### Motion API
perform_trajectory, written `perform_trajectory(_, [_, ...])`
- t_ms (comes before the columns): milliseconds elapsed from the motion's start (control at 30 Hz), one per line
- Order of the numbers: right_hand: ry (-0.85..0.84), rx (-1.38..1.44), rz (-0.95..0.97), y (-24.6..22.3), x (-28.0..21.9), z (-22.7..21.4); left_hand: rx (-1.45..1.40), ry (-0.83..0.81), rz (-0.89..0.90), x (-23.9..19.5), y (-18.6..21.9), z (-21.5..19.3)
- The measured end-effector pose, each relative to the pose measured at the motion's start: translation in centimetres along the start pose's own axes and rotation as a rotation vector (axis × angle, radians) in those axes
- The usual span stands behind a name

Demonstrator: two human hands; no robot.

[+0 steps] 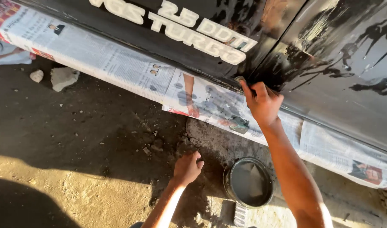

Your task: The person walks to the rear of a black car and uses a small brush to apply black paint to the vehicle's trim and lettering. The person carefully paints around the white 'VGS 2.5 DDTI TURBO' text on the car's rear panel.

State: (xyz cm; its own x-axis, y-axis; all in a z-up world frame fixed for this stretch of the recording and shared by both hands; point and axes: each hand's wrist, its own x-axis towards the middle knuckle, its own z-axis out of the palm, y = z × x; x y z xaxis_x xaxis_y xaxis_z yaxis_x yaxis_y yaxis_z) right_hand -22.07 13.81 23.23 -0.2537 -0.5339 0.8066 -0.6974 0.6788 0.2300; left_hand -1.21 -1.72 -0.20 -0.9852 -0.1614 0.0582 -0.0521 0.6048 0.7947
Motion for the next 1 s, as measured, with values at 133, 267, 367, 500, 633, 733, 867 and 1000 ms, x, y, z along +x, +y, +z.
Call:
perform_trajectory(133, [0.044,-0.067,-0.19,1.5,0.4,0.8,0.003,0.002,0.003,0.8,0.2,-0.6])
perform_trajectory(267, [0.0,0.056,-0.081,0.1,0.9,0.2,0.014,-0.043,-0.043,0.3,-0.3,0.0])
perform_trajectory(367, [0.105,-0.035,-0.099,-0.4,1.2,0.1,0.026,-0.055,-0.042,0.7,-0.7,0.0])
perform_trajectory(500, [0.041,0.012,-0.042,-0.7,0.2,-0.5,0.017,-0.111,-0.077,0.3,-0.6,0.2])
perform_trajectory(633, [0.07,-0.049,-0.009,0.2,-0.3,1.4,0.055,-0.12,-0.08,0.4,-0.5,0.0])
perform_trajectory(733, [0.115,0.11,0.046,-0.6,0.2,-0.1,0.059,-0.164,-0.083,0.4,-1.2,-0.1])
perform_trajectory(867, [0.142,0.071,0.061,0.4,-0.1,0.6,0.053,-0.2,-0.098,1.5,-0.7,0.0])
perform_trajectory(1000, [-0.039,0.127,0.379,-1.8,-1.9,-1.5,-0.215,-0.121,-0.026,1.8,0.5,1.0])
